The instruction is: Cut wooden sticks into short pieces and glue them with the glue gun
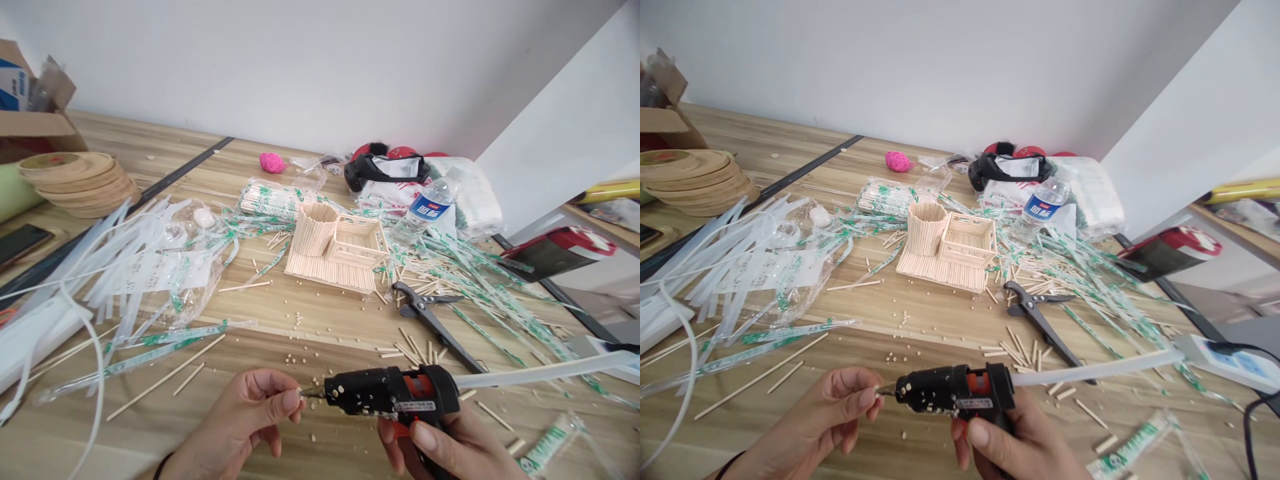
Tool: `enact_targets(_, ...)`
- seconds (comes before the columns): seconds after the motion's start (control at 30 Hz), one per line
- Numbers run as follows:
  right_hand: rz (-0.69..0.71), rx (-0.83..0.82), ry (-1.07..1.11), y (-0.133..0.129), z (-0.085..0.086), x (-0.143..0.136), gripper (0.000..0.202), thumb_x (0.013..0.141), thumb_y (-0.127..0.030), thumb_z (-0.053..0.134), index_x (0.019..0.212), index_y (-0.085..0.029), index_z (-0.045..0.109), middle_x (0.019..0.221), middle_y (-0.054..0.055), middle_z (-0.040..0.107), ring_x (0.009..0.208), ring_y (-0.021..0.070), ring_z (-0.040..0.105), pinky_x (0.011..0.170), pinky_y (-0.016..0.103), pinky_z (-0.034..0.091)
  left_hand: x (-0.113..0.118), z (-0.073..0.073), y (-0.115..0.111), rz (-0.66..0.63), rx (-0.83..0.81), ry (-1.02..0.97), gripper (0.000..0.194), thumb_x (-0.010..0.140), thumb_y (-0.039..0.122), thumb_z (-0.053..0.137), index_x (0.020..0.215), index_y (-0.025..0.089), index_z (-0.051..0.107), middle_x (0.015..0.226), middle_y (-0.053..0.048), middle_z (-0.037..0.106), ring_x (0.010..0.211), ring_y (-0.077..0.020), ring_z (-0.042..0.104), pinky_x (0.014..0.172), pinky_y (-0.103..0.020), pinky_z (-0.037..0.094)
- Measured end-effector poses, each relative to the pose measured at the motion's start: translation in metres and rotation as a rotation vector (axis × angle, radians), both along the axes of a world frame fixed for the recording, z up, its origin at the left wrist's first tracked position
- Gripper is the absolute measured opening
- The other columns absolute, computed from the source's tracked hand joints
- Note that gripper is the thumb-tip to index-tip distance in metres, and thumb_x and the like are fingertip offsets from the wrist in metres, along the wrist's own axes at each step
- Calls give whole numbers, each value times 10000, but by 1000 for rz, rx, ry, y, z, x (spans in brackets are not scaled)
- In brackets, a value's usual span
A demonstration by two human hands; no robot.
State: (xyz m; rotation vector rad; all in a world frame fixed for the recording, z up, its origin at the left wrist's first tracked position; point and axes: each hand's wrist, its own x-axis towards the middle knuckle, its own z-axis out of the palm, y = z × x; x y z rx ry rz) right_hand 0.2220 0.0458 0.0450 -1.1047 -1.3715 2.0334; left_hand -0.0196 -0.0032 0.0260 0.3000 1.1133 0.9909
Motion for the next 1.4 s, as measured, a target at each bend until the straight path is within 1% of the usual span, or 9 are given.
enact_targets(0.13,4,3,7,0,0,0,390,790,-555,642,812,-166,650,666,29,648,424,56,473,422,198,277,-1,0,0,-3,12,-9,269,533,360,892,637,162,743,597,4,633,573,-94,528,419,-134,409)
enact_targets(0.37,5,-20,1,2,0,1,416,758,-564,676,804,-151,663,646,25,635,426,48,480,411,177,294,0,-4,-1,-34,39,-21,224,595,339,866,656,161,746,608,3,639,567,-87,524,424,-130,412)
enact_targets(0.63,-22,-41,15,1,4,0,387,748,-542,700,793,-158,685,632,16,630,432,39,481,408,163,289,0,0,0,-30,35,-20,240,577,347,874,636,157,738,594,6,630,564,-88,520,421,-132,414)
enact_targets(0.97,-24,-51,-46,1,8,0,440,719,-574,706,770,-139,672,610,12,594,432,47,453,399,181,305,0,-5,-2,-28,34,-26,228,576,329,875,658,164,740,596,6,632,577,-96,533,420,-138,410)
enact_targets(1.23,-46,-39,-75,0,8,0,461,705,-596,704,763,-140,661,609,12,586,454,58,465,402,181,321,0,-1,-1,-32,34,-14,248,564,354,877,636,162,737,585,7,630,554,-90,520,419,-141,406)
enact_targets(1.4,-15,-28,-61,0,6,1,446,729,-587,688,775,-144,660,619,16,589,441,52,448,399,186,310,0,0,-1,-31,31,-17,247,558,350,880,629,163,735,589,5,634,560,-93,525,423,-142,409)
